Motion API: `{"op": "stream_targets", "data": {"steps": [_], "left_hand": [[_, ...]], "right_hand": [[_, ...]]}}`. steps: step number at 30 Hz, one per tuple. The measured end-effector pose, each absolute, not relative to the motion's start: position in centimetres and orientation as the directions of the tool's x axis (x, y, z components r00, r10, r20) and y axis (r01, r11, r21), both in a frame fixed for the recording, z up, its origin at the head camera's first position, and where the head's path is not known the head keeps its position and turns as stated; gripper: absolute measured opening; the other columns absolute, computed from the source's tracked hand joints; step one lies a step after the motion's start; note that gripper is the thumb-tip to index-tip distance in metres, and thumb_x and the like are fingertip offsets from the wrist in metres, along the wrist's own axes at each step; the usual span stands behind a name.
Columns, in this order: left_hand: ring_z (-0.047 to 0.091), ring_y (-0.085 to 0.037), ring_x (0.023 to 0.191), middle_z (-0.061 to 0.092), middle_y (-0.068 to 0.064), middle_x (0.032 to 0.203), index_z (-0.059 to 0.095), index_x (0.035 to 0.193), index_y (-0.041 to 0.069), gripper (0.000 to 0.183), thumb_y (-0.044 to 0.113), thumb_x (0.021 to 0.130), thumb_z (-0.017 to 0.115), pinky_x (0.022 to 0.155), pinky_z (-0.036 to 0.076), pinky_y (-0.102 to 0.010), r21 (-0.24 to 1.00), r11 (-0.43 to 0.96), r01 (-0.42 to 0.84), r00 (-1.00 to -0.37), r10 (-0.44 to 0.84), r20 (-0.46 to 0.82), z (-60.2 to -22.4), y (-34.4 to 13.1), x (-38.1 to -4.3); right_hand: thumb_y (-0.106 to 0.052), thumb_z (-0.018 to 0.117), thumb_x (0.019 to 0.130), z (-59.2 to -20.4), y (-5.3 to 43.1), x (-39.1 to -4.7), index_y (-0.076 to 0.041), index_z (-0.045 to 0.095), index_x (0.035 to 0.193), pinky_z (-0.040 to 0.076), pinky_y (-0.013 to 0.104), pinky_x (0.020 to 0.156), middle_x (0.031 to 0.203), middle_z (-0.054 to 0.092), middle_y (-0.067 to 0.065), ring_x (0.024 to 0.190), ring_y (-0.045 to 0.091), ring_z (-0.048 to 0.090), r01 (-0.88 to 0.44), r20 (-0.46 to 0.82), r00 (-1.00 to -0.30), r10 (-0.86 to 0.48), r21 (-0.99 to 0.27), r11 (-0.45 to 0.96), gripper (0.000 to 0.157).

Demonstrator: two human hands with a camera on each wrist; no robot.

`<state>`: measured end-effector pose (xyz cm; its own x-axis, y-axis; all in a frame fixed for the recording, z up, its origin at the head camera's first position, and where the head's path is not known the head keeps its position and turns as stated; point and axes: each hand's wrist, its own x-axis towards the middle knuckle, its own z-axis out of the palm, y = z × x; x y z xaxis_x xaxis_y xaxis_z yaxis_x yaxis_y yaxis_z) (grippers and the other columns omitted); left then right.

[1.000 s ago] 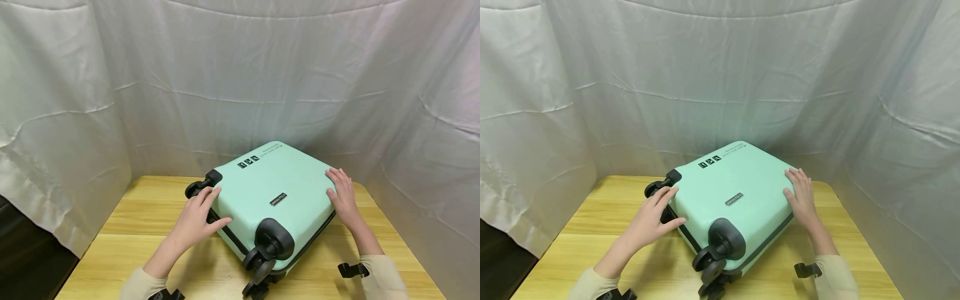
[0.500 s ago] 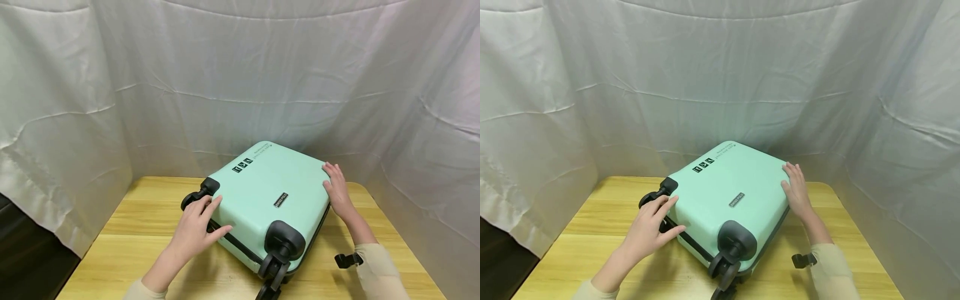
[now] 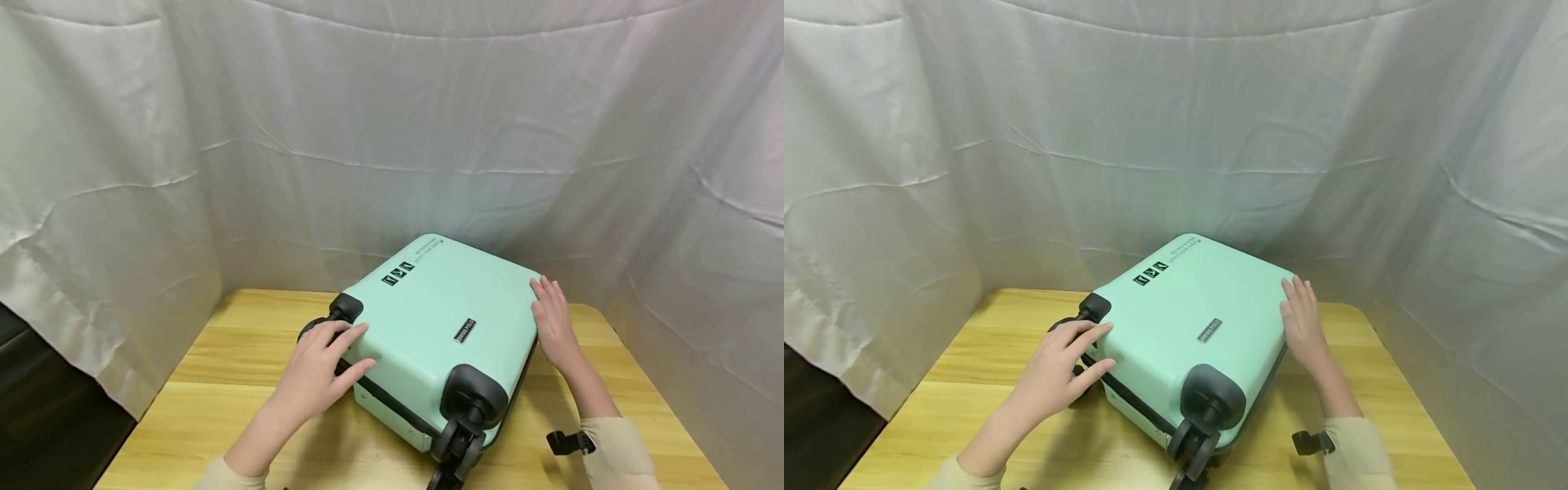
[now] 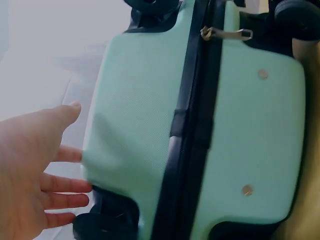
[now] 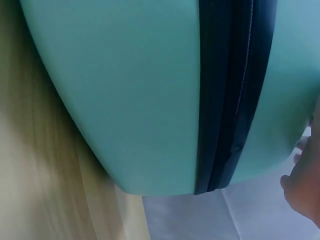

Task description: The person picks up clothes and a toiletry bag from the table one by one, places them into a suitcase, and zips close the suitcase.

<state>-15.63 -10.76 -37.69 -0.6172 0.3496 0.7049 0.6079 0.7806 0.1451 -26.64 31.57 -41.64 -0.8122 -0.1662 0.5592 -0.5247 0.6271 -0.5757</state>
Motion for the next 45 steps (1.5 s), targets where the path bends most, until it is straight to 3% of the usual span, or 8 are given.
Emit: {"op": "stream_targets", "data": {"steps": [4,11,19,24,29,32,36,45], "left_hand": [[0.059,-0.029,0.107,0.065,-0.008,0.112,0.068,0.121,0.015,0.051,0.054,0.090,0.061,0.091,0.046,-0.048,0.131,0.782,0.610,-0.616,0.363,0.700,-36.8,-11.2,-16.6],[0.054,-0.032,0.115,0.063,-0.010,0.119,0.067,0.122,0.015,0.051,0.050,0.085,0.068,0.095,0.043,-0.052,0.069,0.839,0.540,-0.674,0.382,0.632,-35.5,-13.1,-19.1],[0.051,-0.032,0.123,0.061,-0.007,0.127,0.062,0.130,0.018,0.055,0.053,0.088,0.063,0.100,0.040,-0.054,0.054,0.879,0.474,-0.764,0.380,0.521,-35.0,-14.8,-21.3],[0.048,-0.032,0.128,0.057,-0.008,0.135,0.057,0.137,0.020,0.060,0.058,0.090,0.057,0.104,0.038,-0.057,0.107,0.894,0.434,-0.836,0.356,0.417,-35.0,-15.4,-22.0],[0.050,-0.035,0.129,0.058,-0.009,0.138,0.052,0.142,0.021,0.064,0.061,0.093,0.051,0.106,0.038,-0.058,0.195,0.894,0.404,-0.886,0.329,0.326,-35.3,-15.6,-22.1],[0.052,-0.036,0.128,0.059,-0.011,0.137,0.049,0.144,0.020,0.064,0.060,0.094,0.051,0.105,0.039,-0.058,0.252,0.881,0.400,-0.895,0.317,0.312,-35.7,-15.6,-22.0],[0.055,-0.037,0.126,0.060,-0.012,0.136,0.048,0.145,0.018,0.064,0.057,0.095,0.051,0.105,0.040,-0.057,0.301,0.862,0.407,-0.896,0.313,0.314,-36.0,-15.5,-21.8],[0.055,-0.039,0.124,0.062,-0.013,0.134,0.051,0.143,0.013,0.065,0.056,0.094,0.054,0.105,0.039,-0.057,0.309,0.861,0.403,-0.897,0.304,0.322,-35.8,-15.1,-21.0]], "right_hand": [[-0.018,0.035,0.105,-41.8,31.5,-24.6,0.008,0.033,0.147,0.002,0.062,0.118,0.153,0.022,0.036,0.146,0.052,0.008,-0.516,0.569,-0.806,-0.167,-0.536,0.668,0.050],[-0.010,0.048,0.099,-41.9,29.7,-19.8,0.003,0.035,0.148,0.007,0.057,0.121,0.152,0.029,0.033,0.146,0.049,0.016,-0.544,0.594,-0.781,-0.194,-0.493,0.679,0.052],[-0.013,0.059,0.094,-41.6,27.2,-15.3,-0.008,0.034,0.152,0.005,0.016,0.118,0.157,0.030,0.021,0.151,0.018,0.015,-0.588,0.622,-0.744,-0.245,-0.436,0.681,0.063],[-0.023,0.067,0.090,-41.3,26.1,-13.5,-0.008,0.035,0.151,0.004,0.011,0.116,0.158,0.029,0.020,0.151,0.019,0.017,-0.627,0.626,-0.721,-0.298,-0.406,0.665,0.070],[-0.030,0.076,0.080,-41.1,25.2,-12.6,-0.010,0.031,0.153,0.004,0.017,0.118,0.161,0.021,0.017,0.153,0.023,0.010,-0.607,0.563,-0.756,-0.333,-0.412,0.680,0.088],[-0.033,0.081,0.075,-41.1,24.8,-12.4,-0.011,0.029,0.154,0.016,0.043,0.122,0.162,0.018,0.017,0.153,0.029,0.009,-0.588,0.545,-0.771,-0.329,-0.412,0.696,0.098],[-0.036,0.084,0.072,-40.9,24.5,-12.5,-0.011,0.030,0.154,0.031,0.069,0.103,0.162,0.019,0.017,0.152,0.031,0.011,-0.577,0.548,-0.776,-0.311,-0.420,0.700,0.101],[-0.030,0.087,0.069,-40.1,25.7,-13.8,-0.011,0.035,0.151,0.030,0.065,0.107,0.161,0.022,0.015,0.152,0.026,0.013,-0.614,0.528,-0.769,-0.361,-0.452,0.647,0.099]]}}
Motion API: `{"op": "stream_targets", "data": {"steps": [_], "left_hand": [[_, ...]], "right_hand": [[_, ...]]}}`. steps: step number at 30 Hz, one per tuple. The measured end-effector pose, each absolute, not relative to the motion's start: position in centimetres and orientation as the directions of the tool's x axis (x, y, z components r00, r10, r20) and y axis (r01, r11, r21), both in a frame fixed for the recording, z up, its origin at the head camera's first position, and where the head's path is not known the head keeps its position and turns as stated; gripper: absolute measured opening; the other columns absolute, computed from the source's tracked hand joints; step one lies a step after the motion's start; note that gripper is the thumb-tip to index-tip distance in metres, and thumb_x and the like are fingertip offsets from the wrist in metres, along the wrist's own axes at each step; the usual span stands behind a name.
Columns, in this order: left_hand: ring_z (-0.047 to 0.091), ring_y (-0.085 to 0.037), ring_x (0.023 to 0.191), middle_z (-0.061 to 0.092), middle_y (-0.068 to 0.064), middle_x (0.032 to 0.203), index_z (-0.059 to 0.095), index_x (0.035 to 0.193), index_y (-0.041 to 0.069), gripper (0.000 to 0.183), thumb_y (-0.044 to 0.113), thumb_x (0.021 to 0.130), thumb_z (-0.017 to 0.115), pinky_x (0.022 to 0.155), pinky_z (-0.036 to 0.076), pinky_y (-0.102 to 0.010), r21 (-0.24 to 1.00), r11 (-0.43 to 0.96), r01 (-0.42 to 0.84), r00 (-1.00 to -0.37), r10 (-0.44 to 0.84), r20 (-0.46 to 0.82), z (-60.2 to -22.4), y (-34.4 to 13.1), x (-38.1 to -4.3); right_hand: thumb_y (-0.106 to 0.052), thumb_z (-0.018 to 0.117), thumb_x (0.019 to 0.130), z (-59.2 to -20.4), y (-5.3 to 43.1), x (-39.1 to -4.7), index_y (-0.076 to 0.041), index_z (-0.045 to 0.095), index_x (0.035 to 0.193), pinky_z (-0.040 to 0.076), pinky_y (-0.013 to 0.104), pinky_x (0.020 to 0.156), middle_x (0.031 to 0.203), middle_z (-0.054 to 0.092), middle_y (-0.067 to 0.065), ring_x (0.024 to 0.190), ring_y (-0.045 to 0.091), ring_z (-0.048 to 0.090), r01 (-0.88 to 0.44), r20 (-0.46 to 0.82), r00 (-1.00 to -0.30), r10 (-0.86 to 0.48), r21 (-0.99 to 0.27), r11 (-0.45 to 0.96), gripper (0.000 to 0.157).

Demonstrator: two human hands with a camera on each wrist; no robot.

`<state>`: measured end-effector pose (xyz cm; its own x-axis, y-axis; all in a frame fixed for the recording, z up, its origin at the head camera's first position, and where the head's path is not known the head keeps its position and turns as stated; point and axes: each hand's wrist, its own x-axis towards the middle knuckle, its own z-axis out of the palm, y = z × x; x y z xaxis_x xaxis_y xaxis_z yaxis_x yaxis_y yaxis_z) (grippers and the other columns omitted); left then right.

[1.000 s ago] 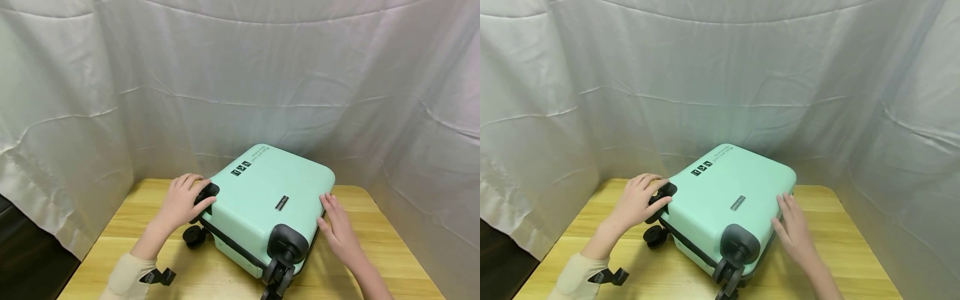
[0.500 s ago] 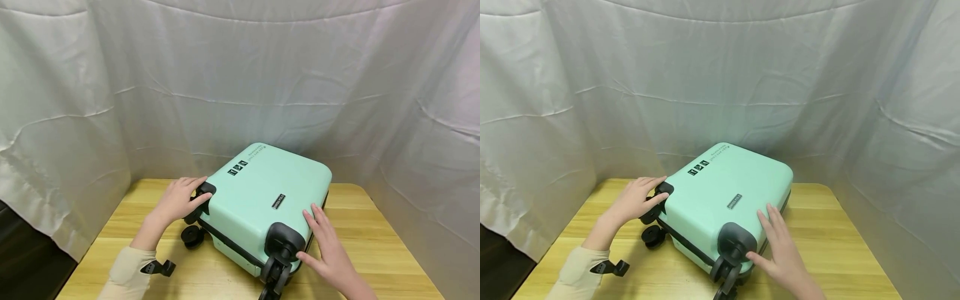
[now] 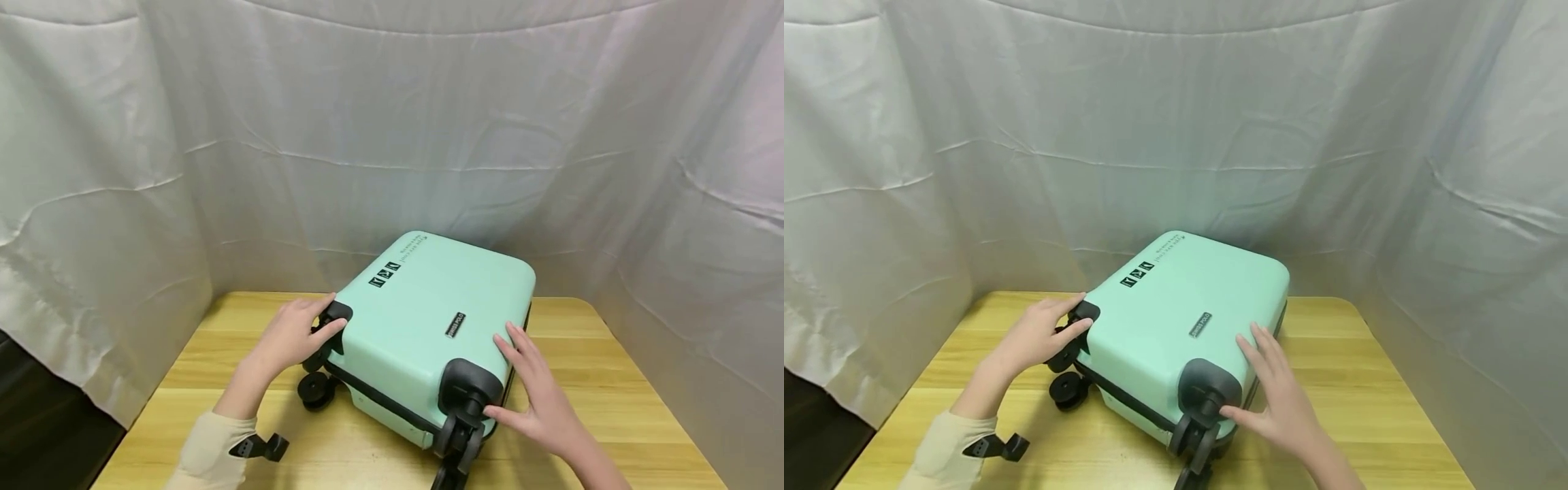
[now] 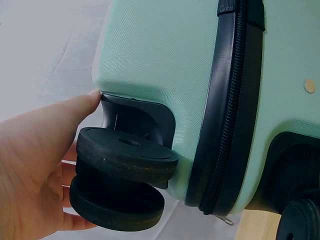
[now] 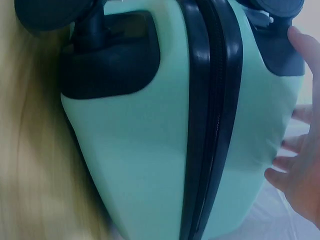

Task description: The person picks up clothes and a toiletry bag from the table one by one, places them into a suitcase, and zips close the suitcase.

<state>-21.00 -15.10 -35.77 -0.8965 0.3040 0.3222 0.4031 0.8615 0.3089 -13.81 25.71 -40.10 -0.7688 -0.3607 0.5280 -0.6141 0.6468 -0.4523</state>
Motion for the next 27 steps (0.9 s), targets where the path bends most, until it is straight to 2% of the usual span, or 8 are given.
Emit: {"op": "stream_targets", "data": {"steps": [2,5,7,9,14,21,24,27], "left_hand": [[0.057,-0.038,0.122,0.063,-0.014,0.132,0.052,0.142,0.012,0.064,0.055,0.094,0.055,0.104,0.040,-0.057,0.296,0.863,0.409,-0.891,0.307,0.335,-35.7,-15.0,-20.7],[0.060,-0.037,0.118,0.065,-0.015,0.128,0.053,0.140,0.010,0.065,0.055,0.093,0.055,0.102,0.043,-0.054,0.277,0.866,0.417,-0.882,0.311,0.355,-35.6,-14.7,-20.2],[0.061,-0.037,0.116,0.066,-0.015,0.126,0.054,0.139,0.008,0.065,0.055,0.093,0.056,0.100,0.045,-0.053,0.271,0.866,0.419,-0.877,0.310,0.368,-35.6,-14.6,-19.8],[0.062,-0.036,0.114,0.067,-0.015,0.124,0.055,0.139,0.007,0.066,0.055,0.093,0.055,0.099,0.046,-0.052,0.270,0.869,0.415,-0.877,0.302,0.374,-35.6,-14.4,-19.4],[0.062,-0.036,0.114,0.068,-0.016,0.121,0.056,0.138,0.006,0.066,0.055,0.093,0.055,0.100,0.044,-0.053,0.269,0.876,0.400,-0.879,0.283,0.384,-35.8,-14.3,-18.1],[0.062,-0.035,0.114,0.068,-0.015,0.119,0.057,0.136,0.006,0.064,0.053,0.094,0.056,0.102,0.043,-0.052,0.250,0.887,0.389,-0.882,0.279,0.380,-35.7,-13.9,-16.7],[0.061,-0.035,0.115,0.068,-0.015,0.119,0.057,0.137,0.006,0.063,0.053,0.094,0.055,0.103,0.043,-0.052,0.250,0.887,0.387,-0.885,0.281,0.372,-35.6,-13.7,-16.2],[0.060,-0.035,0.116,0.068,-0.016,0.118,0.056,0.137,0.007,0.064,0.055,0.094,0.055,0.103,0.043,-0.051,0.255,0.889,0.380,-0.890,0.276,0.363,-35.7,-13.6,-15.8]], "right_hand": [[-0.027,0.087,0.069,-40.0,26.2,-14.1,-0.011,0.034,0.152,0.027,0.058,0.113,0.162,0.021,0.015,0.153,0.023,0.011,-0.620,0.512,-0.771,-0.378,-0.470,0.628,0.100],[-0.023,0.087,0.068,-39.9,27.1,-14.8,-0.008,0.034,0.152,0.016,0.033,0.121,0.162,0.019,0.017,0.153,0.021,0.009,-0.647,0.508,-0.757,-0.411,-0.496,0.579,0.100],[-0.022,0.087,0.068,-39.9,27.6,-15.5,-0.006,0.034,0.151,0.009,0.013,0.115,0.161,0.019,0.019,0.153,0.020,0.010,-0.674,0.516,-0.737,-0.437,-0.504,0.540,0.100],[-0.020,0.087,0.067,-39.8,28.2,-16.1,-0.004,0.034,0.151,0.009,0.008,0.112,0.161,0.019,0.021,0.153,0.018,0.011,-0.697,0.522,-0.717,-0.462,-0.516,0.498,0.100],[-0.013,0.086,0.068,-39.7,29.5,-17.4,-0.005,0.032,0.152,0.012,0.007,0.110,0.163,0.014,0.018,0.153,0.013,0.007,-0.690,0.471,-0.717,-0.513,-0.583,0.429,0.099],[-0.012,0.084,0.072,-38.8,31.3,-19.2,-0.013,0.029,0.154,0.026,0.048,0.112,0.165,0.012,0.009,0.151,0.004,0.008,-0.621,0.341,-0.762,-0.550,-0.623,0.475,0.098],[-0.014,0.084,0.073,-38.4,31.9,-19.9,-0.016,0.031,0.154,0.026,0.038,0.112,0.165,0.014,0.007,0.150,0.000,0.010,-0.609,0.312,-0.771,-0.555,-0.616,0.499,0.097],[-0.015,0.084,0.074,-38.4,32.3,-20.2,-0.016,0.033,0.153,0.021,0.014,0.109,0.165,0.017,0.005,0.149,-0.003,0.012,-0.602,0.304,-0.776,-0.553,-0.620,0.504,0.095]]}}
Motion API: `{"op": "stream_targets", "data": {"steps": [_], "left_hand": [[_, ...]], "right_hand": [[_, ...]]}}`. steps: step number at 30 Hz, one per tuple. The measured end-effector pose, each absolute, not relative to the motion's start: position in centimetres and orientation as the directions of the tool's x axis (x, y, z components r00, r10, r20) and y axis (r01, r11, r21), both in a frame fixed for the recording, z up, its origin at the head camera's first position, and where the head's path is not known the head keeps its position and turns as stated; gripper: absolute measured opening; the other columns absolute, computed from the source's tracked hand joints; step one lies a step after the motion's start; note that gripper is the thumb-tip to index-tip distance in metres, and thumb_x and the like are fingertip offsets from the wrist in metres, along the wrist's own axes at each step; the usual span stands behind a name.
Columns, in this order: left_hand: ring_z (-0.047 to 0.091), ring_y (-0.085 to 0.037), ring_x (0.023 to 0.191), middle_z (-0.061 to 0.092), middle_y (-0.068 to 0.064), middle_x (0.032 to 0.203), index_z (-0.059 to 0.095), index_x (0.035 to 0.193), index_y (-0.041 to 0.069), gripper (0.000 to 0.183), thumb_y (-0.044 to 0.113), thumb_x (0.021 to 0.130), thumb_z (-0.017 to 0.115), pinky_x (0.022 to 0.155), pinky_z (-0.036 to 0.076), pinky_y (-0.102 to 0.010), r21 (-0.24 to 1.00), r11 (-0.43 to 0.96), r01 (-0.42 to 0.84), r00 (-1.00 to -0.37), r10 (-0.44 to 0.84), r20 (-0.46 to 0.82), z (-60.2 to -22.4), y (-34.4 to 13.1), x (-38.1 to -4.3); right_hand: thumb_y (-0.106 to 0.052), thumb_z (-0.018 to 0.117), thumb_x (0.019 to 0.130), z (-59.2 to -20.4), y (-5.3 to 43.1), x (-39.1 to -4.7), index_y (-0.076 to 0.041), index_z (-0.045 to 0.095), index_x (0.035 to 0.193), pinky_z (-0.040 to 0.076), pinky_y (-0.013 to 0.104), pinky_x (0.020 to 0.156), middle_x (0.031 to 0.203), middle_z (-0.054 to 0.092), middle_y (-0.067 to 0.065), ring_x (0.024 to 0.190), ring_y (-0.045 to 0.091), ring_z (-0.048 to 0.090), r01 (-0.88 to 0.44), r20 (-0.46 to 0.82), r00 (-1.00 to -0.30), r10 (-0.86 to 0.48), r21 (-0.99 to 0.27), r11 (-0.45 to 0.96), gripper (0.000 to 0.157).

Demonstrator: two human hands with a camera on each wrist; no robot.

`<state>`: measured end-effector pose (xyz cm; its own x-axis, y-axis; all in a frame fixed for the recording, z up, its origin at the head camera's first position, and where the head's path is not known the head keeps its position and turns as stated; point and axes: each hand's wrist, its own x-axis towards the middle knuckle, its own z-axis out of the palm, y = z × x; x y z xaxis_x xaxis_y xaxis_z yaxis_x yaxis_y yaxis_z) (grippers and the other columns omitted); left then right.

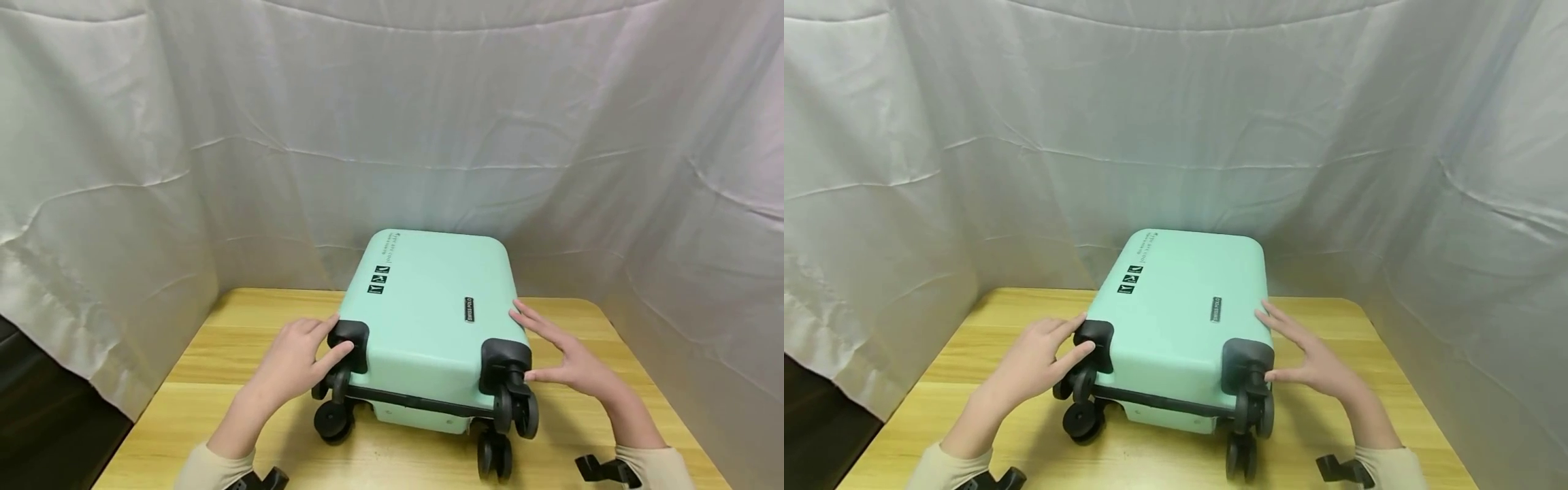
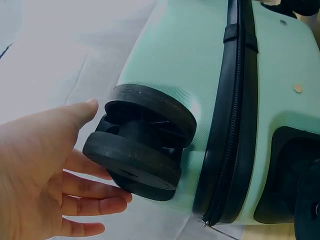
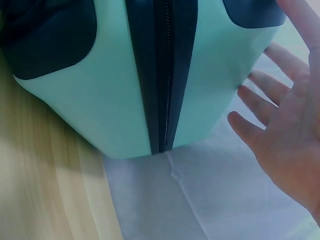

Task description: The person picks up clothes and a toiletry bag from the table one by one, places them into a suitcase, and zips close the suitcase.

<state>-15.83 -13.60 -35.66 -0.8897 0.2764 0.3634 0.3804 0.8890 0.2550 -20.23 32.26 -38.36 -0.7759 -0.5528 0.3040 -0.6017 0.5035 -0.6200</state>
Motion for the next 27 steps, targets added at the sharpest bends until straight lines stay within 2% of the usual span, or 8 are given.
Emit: {"op": "stream_targets", "data": {"steps": [1,4,15,22,26,27], "left_hand": [[0.060,-0.035,0.116,0.068,-0.015,0.118,0.056,0.137,0.007,0.065,0.055,0.094,0.054,0.104,0.043,-0.051,0.256,0.890,0.378,-0.891,0.275,0.360,-35.6,-13.5,-15.7],[0.061,-0.033,0.115,0.068,-0.014,0.117,0.057,0.137,0.007,0.065,0.056,0.093,0.055,0.103,0.043,-0.050,0.256,0.889,0.380,-0.890,0.275,0.364,-35.7,-13.4,-15.5],[0.063,-0.030,0.112,0.069,-0.011,0.114,0.057,0.137,0.008,0.064,0.054,0.092,0.058,0.103,0.045,-0.047,0.229,0.877,0.422,-0.862,0.311,0.400,-36.0,-12.3,-14.7],[0.062,-0.028,0.113,0.069,-0.010,0.116,0.056,0.137,0.008,0.066,0.056,0.092,0.057,0.104,0.043,-0.046,0.236,0.875,0.423,-0.866,0.315,0.388,-35.9,-11.9,-14.5],[0.061,-0.029,0.115,0.068,-0.010,0.118,0.055,0.138,0.008,0.069,0.058,0.091,0.057,0.106,0.042,-0.047,0.246,0.874,0.419,-0.875,0.316,0.368,-35.9,-11.9,-14.5],[0.061,-0.029,0.116,0.068,-0.010,0.118,0.055,0.138,0.008,0.069,0.058,0.091,0.057,0.106,0.042,-0.047,0.247,0.874,0.419,-0.875,0.317,0.365,-35.8,-11.9,-14.5]], "right_hand": [[-0.015,0.084,0.074,-38.4,32.4,-20.3,-0.017,0.034,0.153,0.019,0.006,0.104,0.164,0.018,0.004,0.148,-0.004,0.013,-0.599,0.304,-0.778,-0.549,-0.621,0.506,0.094],[-0.014,0.084,0.074,-38.7,32.7,-20.5,-0.015,0.037,0.151,0.017,0.001,0.101,0.163,0.023,0.005,0.146,-0.007,0.017,-0.601,0.325,-0.780,-0.535,-0.627,0.495,0.091],[-0.004,0.081,0.074,-39.5,34.2,-21.0,-0.010,0.045,0.146,0.026,-0.001,0.100,0.155,0.040,0.006,0.136,-0.015,0.032,-0.632,0.416,-0.772,-0.480,-0.576,0.518,0.081],[-0.004,0.079,0.076,-39.7,34.8,-21.0,-0.011,0.046,0.146,0.025,-0.003,0.098,0.153,0.043,-0.003,0.135,-0.018,0.031,-0.596,0.406,-0.803,-0.437,-0.586,0.550,0.078],[-0.011,0.080,0.078,-40.0,35.1,-21.1,-0.015,0.045,0.147,0.022,-0.004,0.095,0.151,0.039,-0.018,0.132,-0.022,0.027,-0.555,0.382,-0.832,-0.403,-0.566,0.609,0.077],[-0.013,0.080,0.078,-40.0,35.1,-21.1,-0.017,0.046,0.147,0.022,-0.004,0.094,0.151,0.040,-0.018,0.131,-0.023,0.027,-0.546,0.379,-0.838,-0.394,-0.559,0.624,0.077]]}}
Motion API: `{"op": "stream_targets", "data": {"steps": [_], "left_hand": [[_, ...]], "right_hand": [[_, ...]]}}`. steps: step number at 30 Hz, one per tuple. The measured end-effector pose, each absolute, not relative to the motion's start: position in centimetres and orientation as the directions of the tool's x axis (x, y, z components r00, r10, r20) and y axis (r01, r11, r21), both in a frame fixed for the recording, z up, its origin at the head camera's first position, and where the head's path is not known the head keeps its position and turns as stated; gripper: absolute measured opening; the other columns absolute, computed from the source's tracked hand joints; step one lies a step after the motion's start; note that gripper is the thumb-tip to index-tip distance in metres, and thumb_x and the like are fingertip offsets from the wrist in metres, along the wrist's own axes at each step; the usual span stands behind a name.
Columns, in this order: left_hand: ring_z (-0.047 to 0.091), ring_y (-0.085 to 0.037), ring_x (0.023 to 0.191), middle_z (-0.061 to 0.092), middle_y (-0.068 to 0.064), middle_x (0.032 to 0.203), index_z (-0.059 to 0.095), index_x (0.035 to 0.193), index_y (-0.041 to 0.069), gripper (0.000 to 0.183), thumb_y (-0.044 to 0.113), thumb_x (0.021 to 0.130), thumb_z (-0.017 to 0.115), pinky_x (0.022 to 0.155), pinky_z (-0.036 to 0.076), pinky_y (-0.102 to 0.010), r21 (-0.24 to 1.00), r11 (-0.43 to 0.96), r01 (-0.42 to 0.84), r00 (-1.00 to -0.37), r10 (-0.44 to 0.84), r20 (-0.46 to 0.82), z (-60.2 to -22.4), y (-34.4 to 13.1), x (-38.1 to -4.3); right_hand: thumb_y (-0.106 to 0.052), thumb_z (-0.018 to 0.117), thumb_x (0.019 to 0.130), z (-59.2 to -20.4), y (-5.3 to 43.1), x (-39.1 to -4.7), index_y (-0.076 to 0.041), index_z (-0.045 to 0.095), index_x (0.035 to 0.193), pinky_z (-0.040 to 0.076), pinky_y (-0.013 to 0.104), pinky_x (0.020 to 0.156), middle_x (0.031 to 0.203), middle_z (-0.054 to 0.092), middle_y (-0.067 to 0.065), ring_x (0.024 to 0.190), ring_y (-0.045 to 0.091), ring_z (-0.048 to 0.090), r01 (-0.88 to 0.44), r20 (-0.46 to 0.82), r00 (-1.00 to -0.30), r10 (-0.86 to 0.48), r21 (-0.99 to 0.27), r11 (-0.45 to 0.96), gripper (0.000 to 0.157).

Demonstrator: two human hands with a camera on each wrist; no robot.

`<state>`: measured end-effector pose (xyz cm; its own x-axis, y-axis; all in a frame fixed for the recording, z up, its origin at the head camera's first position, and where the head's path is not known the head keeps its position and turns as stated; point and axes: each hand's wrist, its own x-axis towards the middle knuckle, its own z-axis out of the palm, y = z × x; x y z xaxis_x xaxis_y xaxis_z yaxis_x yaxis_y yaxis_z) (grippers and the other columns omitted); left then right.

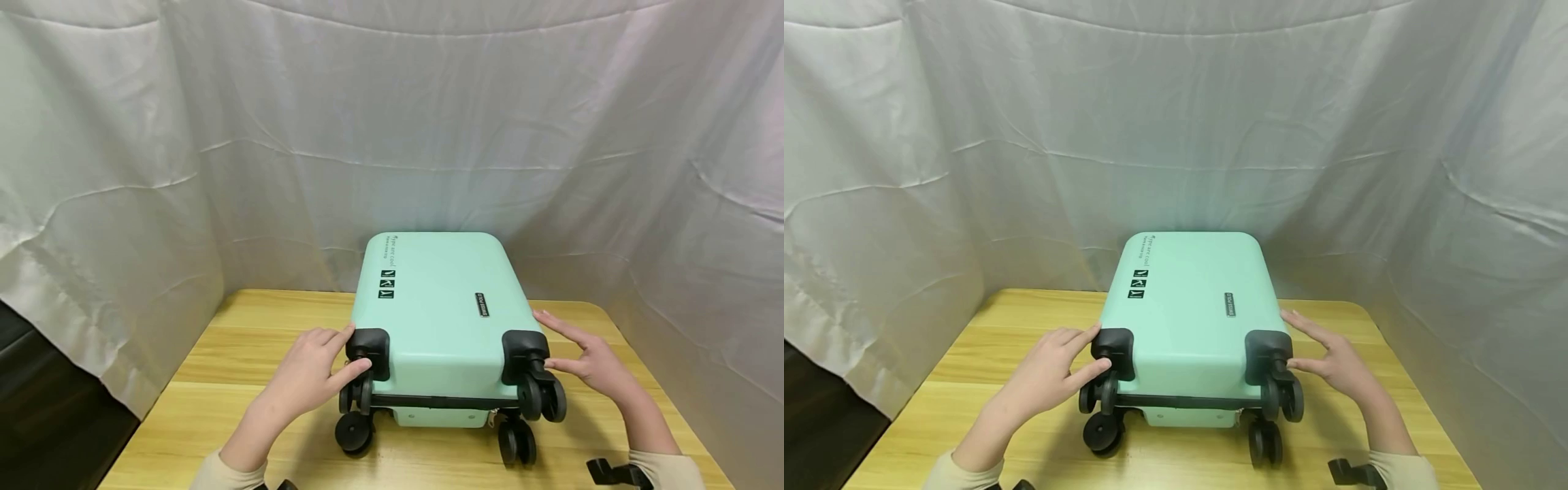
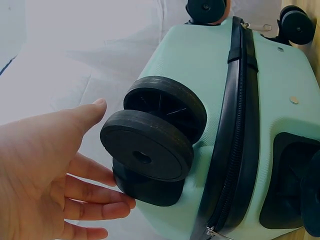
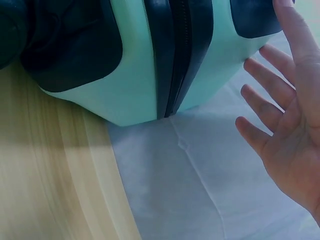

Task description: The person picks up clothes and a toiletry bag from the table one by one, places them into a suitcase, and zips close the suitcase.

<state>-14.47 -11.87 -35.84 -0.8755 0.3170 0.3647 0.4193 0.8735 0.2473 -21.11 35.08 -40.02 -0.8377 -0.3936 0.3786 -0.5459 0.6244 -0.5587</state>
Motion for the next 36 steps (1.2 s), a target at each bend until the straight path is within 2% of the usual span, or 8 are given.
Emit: {"op": "stream_targets", "data": {"steps": [2,6,9,12,16,25,32,36], "left_hand": [[0.061,-0.029,0.116,0.068,-0.010,0.118,0.055,0.138,0.008,0.069,0.058,0.091,0.057,0.106,0.042,-0.047,0.250,0.873,0.419,-0.877,0.318,0.360,-35.8,-11.9,-14.5],[0.061,-0.029,0.116,0.068,-0.010,0.118,0.055,0.139,0.008,0.070,0.058,0.091,0.057,0.107,0.042,-0.048,0.257,0.872,0.417,-0.879,0.316,0.356,-35.7,-11.9,-14.5],[0.061,-0.029,0.116,0.068,-0.010,0.118,0.055,0.138,0.008,0.069,0.058,0.090,0.058,0.105,0.043,-0.048,0.258,0.869,0.422,-0.875,0.316,0.365,-35.7,-11.9,-14.6],[0.061,-0.029,0.116,0.068,-0.011,0.118,0.056,0.138,0.008,0.068,0.057,0.091,0.058,0.105,0.043,-0.048,0.263,0.864,0.429,-0.870,0.318,0.376,-35.6,-11.9,-14.8],[0.062,-0.031,0.115,0.068,-0.012,0.120,0.057,0.136,0.009,0.063,0.053,0.092,0.058,0.103,0.044,-0.050,0.271,0.853,0.446,-0.864,0.331,0.381,-35.5,-12.1,-15.4],[0.059,-0.029,0.119,0.066,-0.006,0.127,0.054,0.140,0.020,0.050,0.039,0.094,0.062,0.102,0.042,-0.055,0.291,0.824,0.486,-0.851,0.369,0.374,-36.2,-13.8,-16.4],[0.056,-0.031,0.125,0.058,-0.007,0.136,0.049,0.144,0.020,0.067,0.031,0.084,0.076,0.101,0.044,-0.055,0.242,0.782,0.575,-0.774,0.423,0.472,-37.9,-14.3,-17.2],[0.055,-0.034,0.125,0.055,-0.011,0.140,0.046,0.146,0.017,0.078,0.028,0.078,0.082,0.101,0.045,-0.056,0.190,0.752,0.631,-0.705,0.453,0.546,-39.3,-14.5,-18.3]], "right_hand": [[-0.016,0.080,0.078,-40.1,35.1,-21.2,-0.019,0.046,0.146,0.022,-0.004,0.093,0.151,0.041,-0.014,0.129,-0.025,0.026,-0.535,0.376,-0.844,-0.382,-0.538,0.651,0.076],[-0.017,0.080,0.078,-40.2,35.0,-21.7,-0.019,0.047,0.146,0.022,-0.004,0.093,0.150,0.047,0.005,0.127,-0.025,0.026,-0.544,0.388,-0.837,-0.386,-0.511,0.665,0.076],[-0.013,0.079,0.079,-40.4,35.1,-22.3,-0.016,0.047,0.146,0.022,-0.004,0.095,0.149,0.047,-0.002,0.128,-0.024,0.027,-0.565,0.401,-0.824,-0.401,-0.527,0.635,0.074],[-0.010,0.077,0.080,-40.4,35.2,-22.7,-0.015,0.046,0.146,0.022,-0.004,0.096,0.145,0.043,-0.022,0.128,-0.023,0.029,-0.569,0.399,-0.823,-0.405,-0.563,0.600,0.073],[-0.010,0.075,0.084,-40.4,35.3,-22.8,-0.019,0.044,0.148,0.023,-0.003,0.096,0.141,0.039,-0.033,0.128,-0.023,0.029,-0.528,0.361,-0.849,-0.386,-0.618,0.583,0.072],[0.002,0.068,0.087,-42.8,35.9,-20.9,-0.004,0.049,0.142,0.031,-0.002,0.096,0.137,0.044,-0.035,0.122,-0.021,0.040,-0.528,0.421,-0.849,-0.318,-0.684,0.503,0.059],[0.002,0.050,0.098,-44.6,36.1,-18.7,0.001,0.044,0.144,0.042,0.005,0.093,0.136,0.052,-0.027,0.120,-0.013,0.051,-0.442,0.368,-0.894,-0.253,-0.816,0.372,0.046],[-0.001,0.043,0.102,-45.8,36.1,-17.1,0.006,0.046,0.140,0.042,0.004,0.093,0.130,0.060,-0.024,0.119,-0.011,0.054,-0.368,0.326,-0.928,-0.177,-0.877,0.310,0.039]]}}
